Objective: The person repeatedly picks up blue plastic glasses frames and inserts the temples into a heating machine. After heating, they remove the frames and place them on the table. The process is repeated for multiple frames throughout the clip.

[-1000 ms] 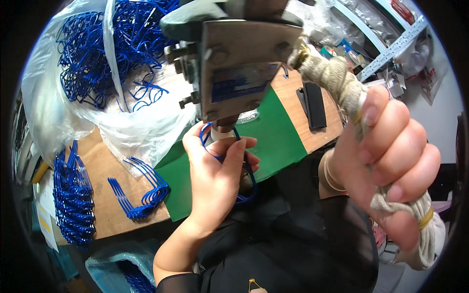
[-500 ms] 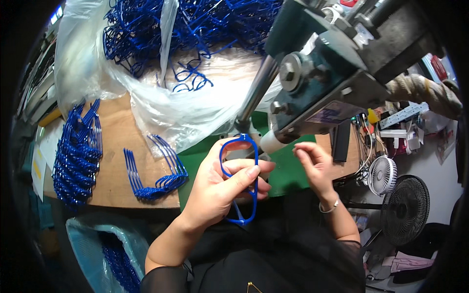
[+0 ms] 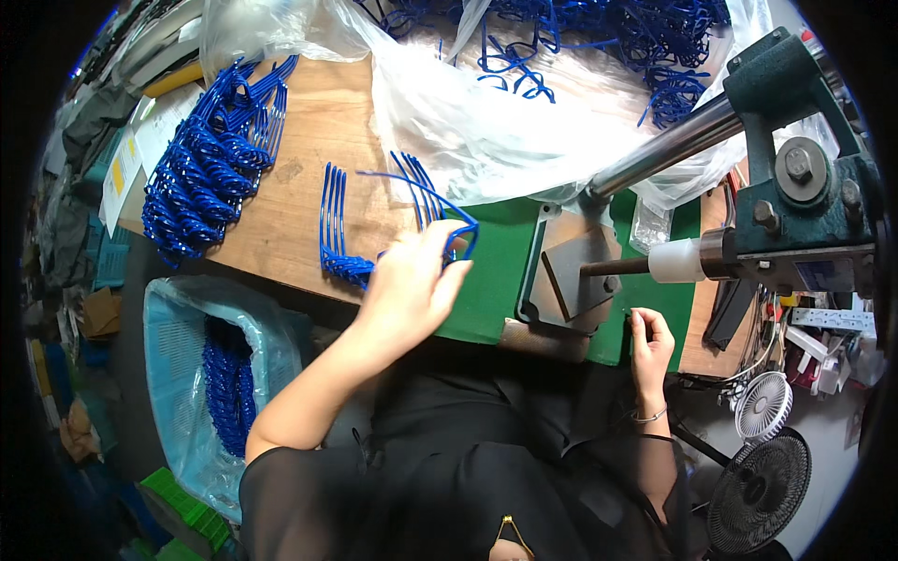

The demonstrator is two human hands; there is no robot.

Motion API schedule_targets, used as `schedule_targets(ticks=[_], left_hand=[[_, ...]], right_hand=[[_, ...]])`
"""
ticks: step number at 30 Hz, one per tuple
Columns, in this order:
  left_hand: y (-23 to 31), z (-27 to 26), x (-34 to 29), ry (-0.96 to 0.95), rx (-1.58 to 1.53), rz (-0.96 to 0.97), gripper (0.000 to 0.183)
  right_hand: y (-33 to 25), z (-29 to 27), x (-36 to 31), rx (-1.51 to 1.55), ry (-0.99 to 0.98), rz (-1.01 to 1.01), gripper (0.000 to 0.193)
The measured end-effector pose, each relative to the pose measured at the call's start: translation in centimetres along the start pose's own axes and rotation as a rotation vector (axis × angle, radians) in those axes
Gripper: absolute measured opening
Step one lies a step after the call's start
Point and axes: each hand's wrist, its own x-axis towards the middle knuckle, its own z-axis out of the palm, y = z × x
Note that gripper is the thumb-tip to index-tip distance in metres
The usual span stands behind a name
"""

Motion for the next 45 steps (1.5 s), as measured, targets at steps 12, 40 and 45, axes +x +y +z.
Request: schedule_targets(ticks=[12, 40, 45], left_hand=[[-2.0, -3.4, -1.5, 0.070, 0.492, 0.163, 0.019], [-13.8, -18.5, 11.5, -0.115, 1.009, -0.555, 0.049], [-4.7, -5.1, 15.2, 0.150, 0.348, 0.542, 0.038]], right_hand=[[0.4, 0.8, 0.0, -0.128, 0.066, -0.157, 0.008], [0.2, 2.1, 0.1, -0.258, 0.145, -0.316, 0.003], [-1.4, 1.8, 0.6, -0.350, 0.143, -0.292, 0.002]])
